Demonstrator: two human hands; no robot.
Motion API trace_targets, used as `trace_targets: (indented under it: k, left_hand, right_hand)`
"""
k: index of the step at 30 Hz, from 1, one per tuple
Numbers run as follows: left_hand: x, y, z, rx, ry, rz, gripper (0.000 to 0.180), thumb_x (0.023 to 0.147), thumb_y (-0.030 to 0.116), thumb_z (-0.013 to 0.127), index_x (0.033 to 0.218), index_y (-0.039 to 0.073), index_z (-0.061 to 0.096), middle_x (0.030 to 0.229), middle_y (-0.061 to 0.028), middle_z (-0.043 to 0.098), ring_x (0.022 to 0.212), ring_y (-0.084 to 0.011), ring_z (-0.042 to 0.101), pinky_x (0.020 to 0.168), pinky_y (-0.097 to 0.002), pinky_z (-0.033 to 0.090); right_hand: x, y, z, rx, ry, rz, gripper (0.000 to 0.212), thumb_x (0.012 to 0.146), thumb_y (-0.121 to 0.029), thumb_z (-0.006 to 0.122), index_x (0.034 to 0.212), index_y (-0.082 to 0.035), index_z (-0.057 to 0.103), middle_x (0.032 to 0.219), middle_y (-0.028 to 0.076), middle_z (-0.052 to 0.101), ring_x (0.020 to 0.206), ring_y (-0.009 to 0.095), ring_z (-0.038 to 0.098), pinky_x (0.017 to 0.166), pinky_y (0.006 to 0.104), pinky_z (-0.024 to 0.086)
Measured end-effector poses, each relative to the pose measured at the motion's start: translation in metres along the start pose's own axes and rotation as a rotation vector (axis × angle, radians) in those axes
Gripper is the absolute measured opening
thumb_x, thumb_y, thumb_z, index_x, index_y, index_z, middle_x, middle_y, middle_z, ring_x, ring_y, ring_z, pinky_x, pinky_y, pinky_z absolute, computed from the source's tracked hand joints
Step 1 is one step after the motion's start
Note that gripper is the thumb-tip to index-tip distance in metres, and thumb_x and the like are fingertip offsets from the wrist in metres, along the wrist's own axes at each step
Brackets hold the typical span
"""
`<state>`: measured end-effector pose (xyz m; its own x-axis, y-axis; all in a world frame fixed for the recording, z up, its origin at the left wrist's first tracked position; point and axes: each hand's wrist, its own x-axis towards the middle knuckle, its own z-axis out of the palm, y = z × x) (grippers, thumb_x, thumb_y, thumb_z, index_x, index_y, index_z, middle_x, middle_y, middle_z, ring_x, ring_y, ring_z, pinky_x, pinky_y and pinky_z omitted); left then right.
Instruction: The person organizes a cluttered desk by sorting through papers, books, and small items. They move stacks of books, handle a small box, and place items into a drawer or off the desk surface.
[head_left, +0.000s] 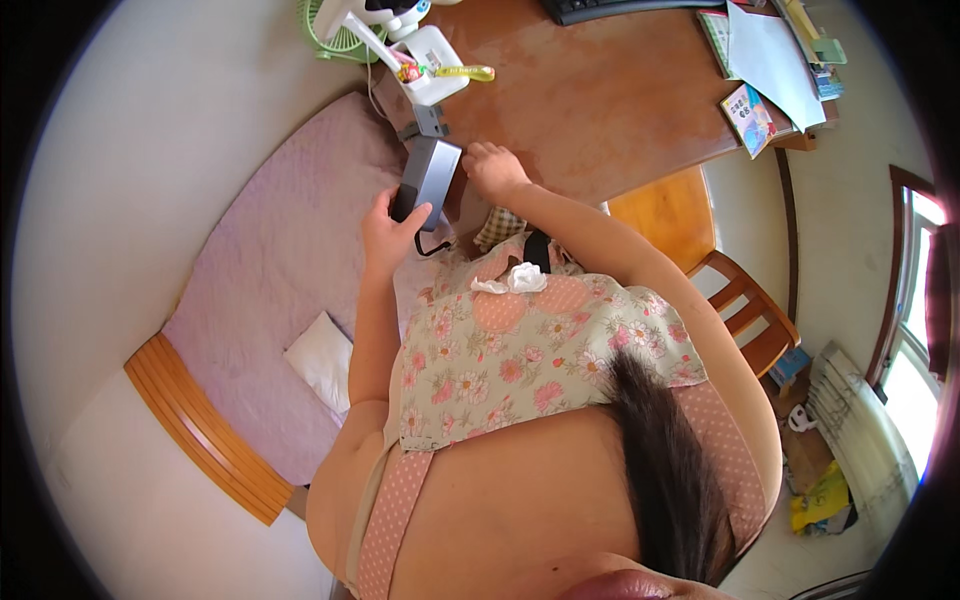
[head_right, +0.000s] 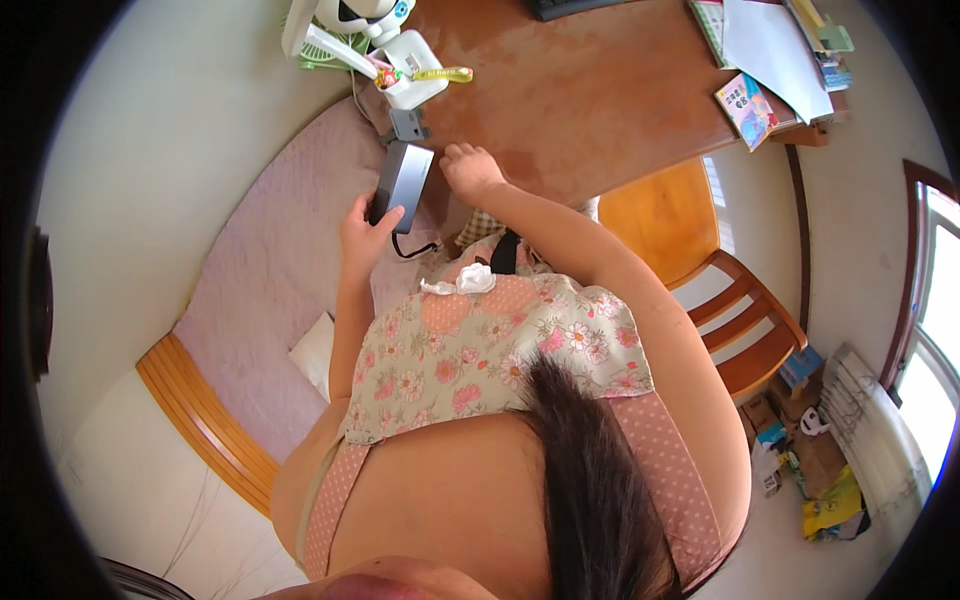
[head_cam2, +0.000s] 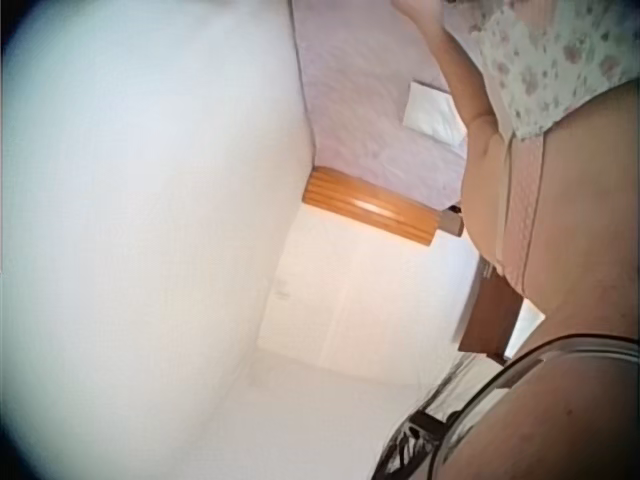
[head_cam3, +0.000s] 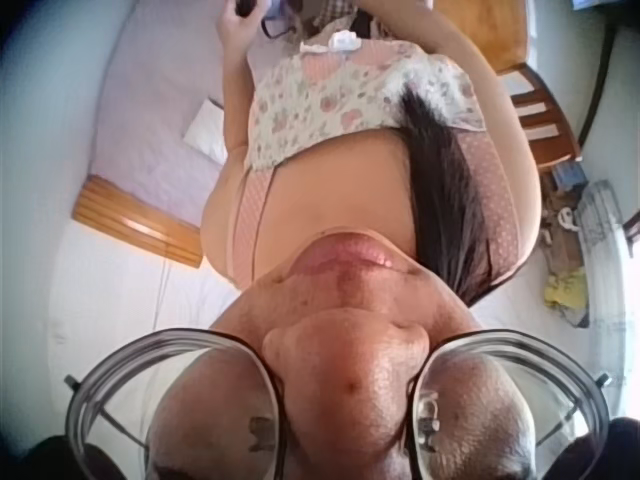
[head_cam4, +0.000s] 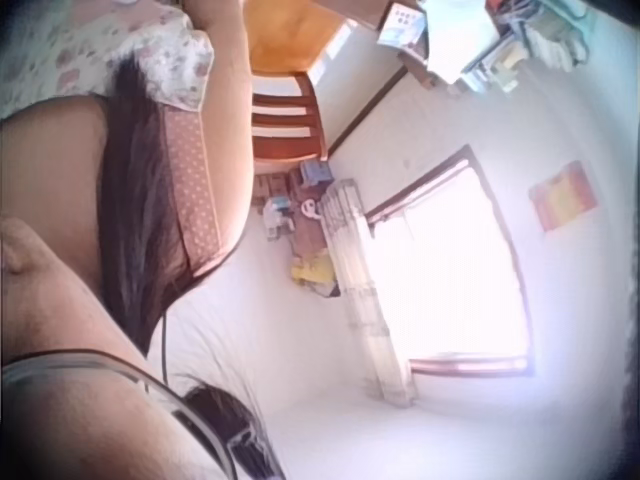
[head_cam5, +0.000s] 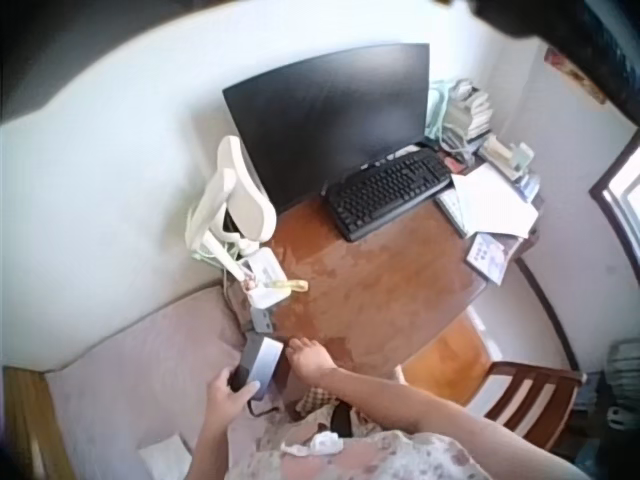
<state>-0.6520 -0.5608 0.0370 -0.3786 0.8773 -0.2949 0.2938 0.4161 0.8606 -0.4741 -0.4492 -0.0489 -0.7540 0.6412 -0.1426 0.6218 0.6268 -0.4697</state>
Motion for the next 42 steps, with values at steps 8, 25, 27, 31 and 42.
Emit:
trace_targets:
  k: [8, 25, 27, 31, 42]
  left_hand:
    - [0.013, 0.017, 0.014, 0.24, 0.01, 0.085, 0.049, 0.067, 0.028, 0.077, 0.103, -0.001, 0.059, 0.087, -0.0153, 0.066, 0.078, -0.0225, 0.065, 0.071, -0.0334, 0.05]
    - [0.036, 0.005, 0.063, 0.598, 0.067, 0.197, 0.056, 0.067, 0.033, 0.072, 0.111, 0.004, 0.052, 0.105, -0.015, 0.059, 0.096, -0.0336, 0.057, 0.079, -0.0432, 0.047]
    - [0.036, 0.001, 0.065, 0.595, 0.062, 0.223, 0.056, 0.068, 0.031, 0.072, 0.112, 0.004, 0.051, 0.105, -0.0146, 0.058, 0.096, -0.0338, 0.056, 0.08, -0.0432, 0.047]
    - [0.036, -0.006, 0.067, 0.6, 0.07, 0.256, 0.056, 0.068, 0.03, 0.073, 0.111, 0.004, 0.05, 0.106, -0.0143, 0.056, 0.097, -0.0339, 0.055, 0.079, -0.0438, 0.047]
    - [0.009, 0.023, 0.074, 0.451, 0.076, 0.787, 0.044, 0.074, 0.015, 0.069, 0.114, 0.003, 0.051, 0.111, -0.0129, 0.055, 0.104, -0.0305, 0.052, 0.092, -0.04, 0.041]
  right_hand:
    - [-0.004, 0.002, -0.003, 0.024, -0.024, 0.076, 0.015, 0.078, -0.01, 0.053, 0.089, -0.003, 0.06, 0.097, 0.013, 0.058, 0.098, 0.03, 0.056, 0.083, 0.0382, 0.046]
    - [-0.153, 0.066, -0.061, 0.977, 0.508, 0.917, 0.01, 0.084, 0.002, 0.05, 0.088, 0.004, 0.06, 0.071, 0.009, 0.063, 0.059, 0.015, 0.064, 0.058, 0.026, 0.051]
    - [-0.168, 0.059, -0.059, 0.913, 0.495, 0.981, 0.01, 0.083, 0.003, 0.054, 0.09, 0.007, 0.06, 0.077, 0.011, 0.065, 0.065, 0.017, 0.067, 0.06, 0.0243, 0.051]
    - [-0.183, 0.039, -0.042, 0.988, 0.648, 1.036, 0.009, 0.084, 0.002, 0.055, 0.089, 0.007, 0.06, 0.08, 0.011, 0.065, 0.076, 0.019, 0.069, 0.063, 0.0253, 0.052]
    - [-0.196, -0.006, -0.033, 1.43, 0.515, 0.986, 0.009, 0.077, 0.003, 0.063, 0.084, 0.003, 0.057, 0.067, 0.006, 0.058, 0.053, 0.015, 0.062, 0.046, 0.0248, 0.05]
